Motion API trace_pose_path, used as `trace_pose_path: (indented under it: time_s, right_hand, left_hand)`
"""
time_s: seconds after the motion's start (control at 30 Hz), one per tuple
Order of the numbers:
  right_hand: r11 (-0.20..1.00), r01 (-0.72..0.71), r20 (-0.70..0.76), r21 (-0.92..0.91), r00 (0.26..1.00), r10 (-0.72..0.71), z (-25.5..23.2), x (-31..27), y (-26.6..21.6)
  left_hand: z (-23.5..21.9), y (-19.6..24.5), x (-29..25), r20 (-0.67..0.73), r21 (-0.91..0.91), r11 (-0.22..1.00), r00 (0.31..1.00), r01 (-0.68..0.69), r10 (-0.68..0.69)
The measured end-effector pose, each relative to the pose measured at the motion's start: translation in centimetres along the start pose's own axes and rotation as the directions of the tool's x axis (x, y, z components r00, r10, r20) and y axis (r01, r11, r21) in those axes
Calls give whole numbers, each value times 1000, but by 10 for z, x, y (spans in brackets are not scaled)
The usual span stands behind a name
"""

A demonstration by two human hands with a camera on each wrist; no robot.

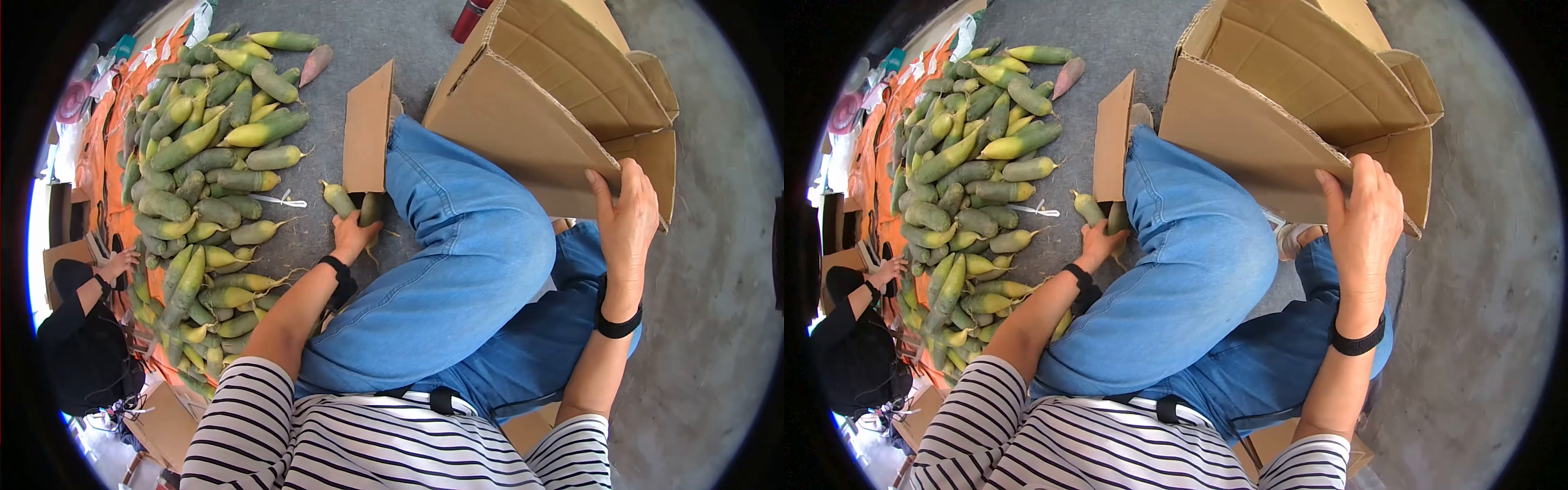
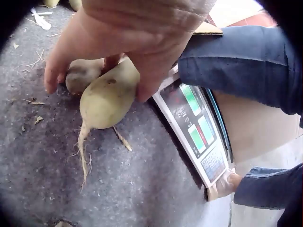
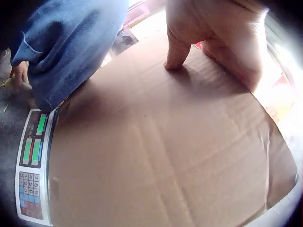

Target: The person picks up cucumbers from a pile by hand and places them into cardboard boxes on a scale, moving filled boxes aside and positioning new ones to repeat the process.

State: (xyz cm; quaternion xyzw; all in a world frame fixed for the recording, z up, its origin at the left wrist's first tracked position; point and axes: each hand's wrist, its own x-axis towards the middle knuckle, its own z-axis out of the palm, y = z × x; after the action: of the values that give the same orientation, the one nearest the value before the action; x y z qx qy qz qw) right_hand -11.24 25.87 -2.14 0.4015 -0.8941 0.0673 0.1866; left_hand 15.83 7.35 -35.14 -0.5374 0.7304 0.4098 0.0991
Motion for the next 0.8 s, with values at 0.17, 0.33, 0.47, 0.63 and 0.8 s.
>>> trace_pose_path:
  time_s: [0.17,0.33,0.47,0.63,0.8]
  right_hand:
    - [999,31,-2,20,1000,-31,-1,1,3]
    - [998,66,-52,12,997,-65,5,1,10]
    - [998,63,-62,18,996,-62,4,0,10]
    - [999,49,-79,23,996,-47,6,-4,11]
    - [998,50,-74,27,996,-48,7,-5,12]
  left_hand:
    - [-15,-56,-25,207,-3,982,961,-187,183]
    - [-102,-35,-93,454,-477,847,891,232,12]
    - [-172,1,-93,192,-510,852,950,-118,246]
    - [-244,164,-134,-443,-93,499,485,-862,755]
    - [-235,326,-151,-592,571,69,-352,-818,725]
